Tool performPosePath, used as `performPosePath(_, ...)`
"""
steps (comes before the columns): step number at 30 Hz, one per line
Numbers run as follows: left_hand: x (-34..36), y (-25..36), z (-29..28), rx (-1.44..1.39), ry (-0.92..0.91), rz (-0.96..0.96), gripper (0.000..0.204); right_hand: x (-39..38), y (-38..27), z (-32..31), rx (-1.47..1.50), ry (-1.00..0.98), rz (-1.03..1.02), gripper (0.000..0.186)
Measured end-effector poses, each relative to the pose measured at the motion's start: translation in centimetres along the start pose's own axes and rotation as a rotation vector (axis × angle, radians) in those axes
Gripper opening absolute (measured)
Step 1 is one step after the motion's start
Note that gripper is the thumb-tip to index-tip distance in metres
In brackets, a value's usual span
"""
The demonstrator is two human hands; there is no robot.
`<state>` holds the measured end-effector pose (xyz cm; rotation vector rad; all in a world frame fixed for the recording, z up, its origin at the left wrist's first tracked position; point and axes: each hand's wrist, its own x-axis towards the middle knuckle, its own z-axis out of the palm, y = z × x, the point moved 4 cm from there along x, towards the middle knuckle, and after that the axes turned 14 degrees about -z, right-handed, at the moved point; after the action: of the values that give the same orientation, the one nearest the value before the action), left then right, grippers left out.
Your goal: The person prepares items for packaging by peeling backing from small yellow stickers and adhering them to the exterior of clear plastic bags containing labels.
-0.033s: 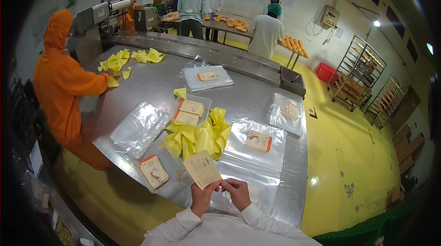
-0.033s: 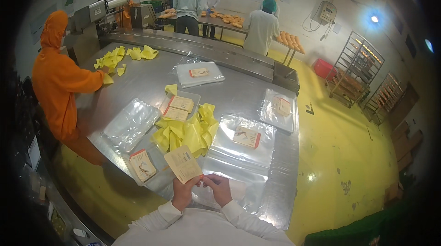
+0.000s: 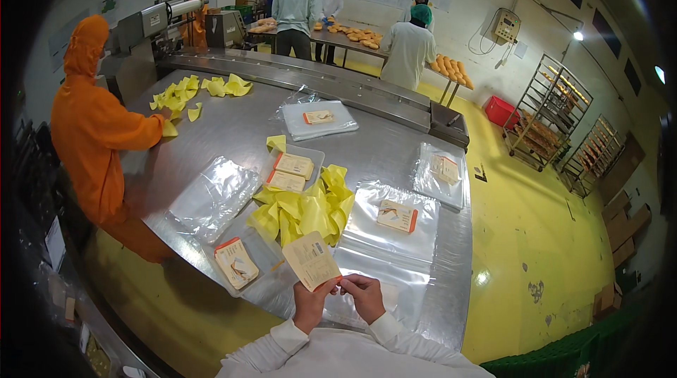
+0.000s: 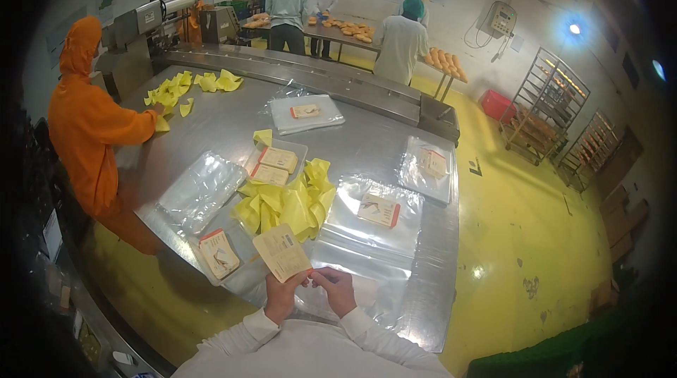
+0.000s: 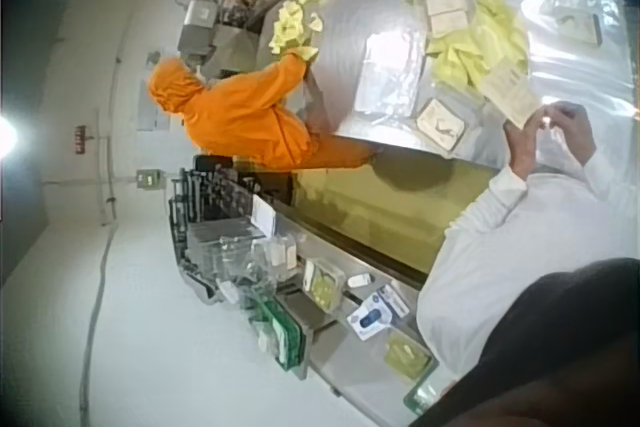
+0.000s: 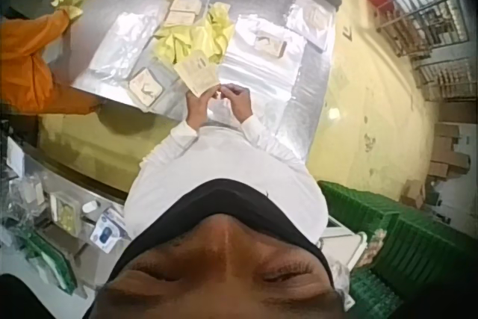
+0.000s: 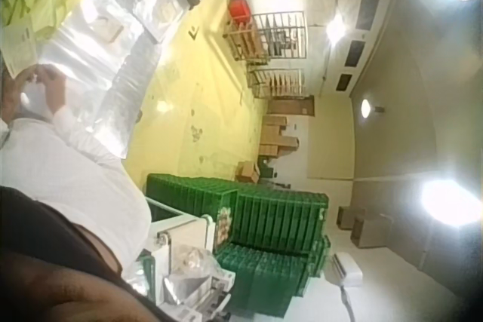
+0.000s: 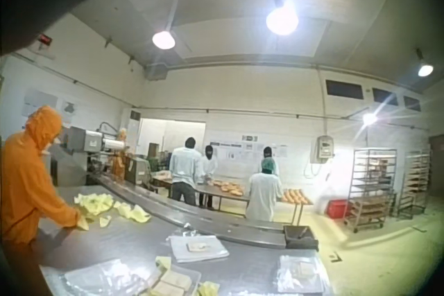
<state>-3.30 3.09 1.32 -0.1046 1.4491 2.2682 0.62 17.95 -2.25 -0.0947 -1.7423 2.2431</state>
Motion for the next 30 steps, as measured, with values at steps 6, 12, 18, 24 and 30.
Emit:
performPosePath(6, -0.1, -0.7, -0.4, 0.078, -0.008, 0.017, 0.013, -0.1, -0.5, 0.2, -0.015, 0.008, 0.023, 0.016)
performPosePath(12, -0.1, -0.6, -0.6, 0.151, 0.022, 0.028, 0.014, 0.4, -1.2, 0.1, -0.133, -0.040, 0.029, 0.015)
performPosePath(18, -0.1, -0.5, -0.7, 0.191, 0.011, 0.032, 0.014, 0.6, -1.4, -0.2, -0.194, -0.090, 0.026, 0.015)
performPosePath(24, -0.1, -1.6, -0.8, 0.331, 0.020, 0.080, 0.015, 0.4, 0.1, -0.6, -0.189, -0.011, 0.044, 0.011)
performPosePath(30, -0.6, -0.9, -0.3, 0.538, 0.090, 0.288, 0.018, 0.1, 0.4, 0.3, -0.228, 0.099, 0.102, 0.009)
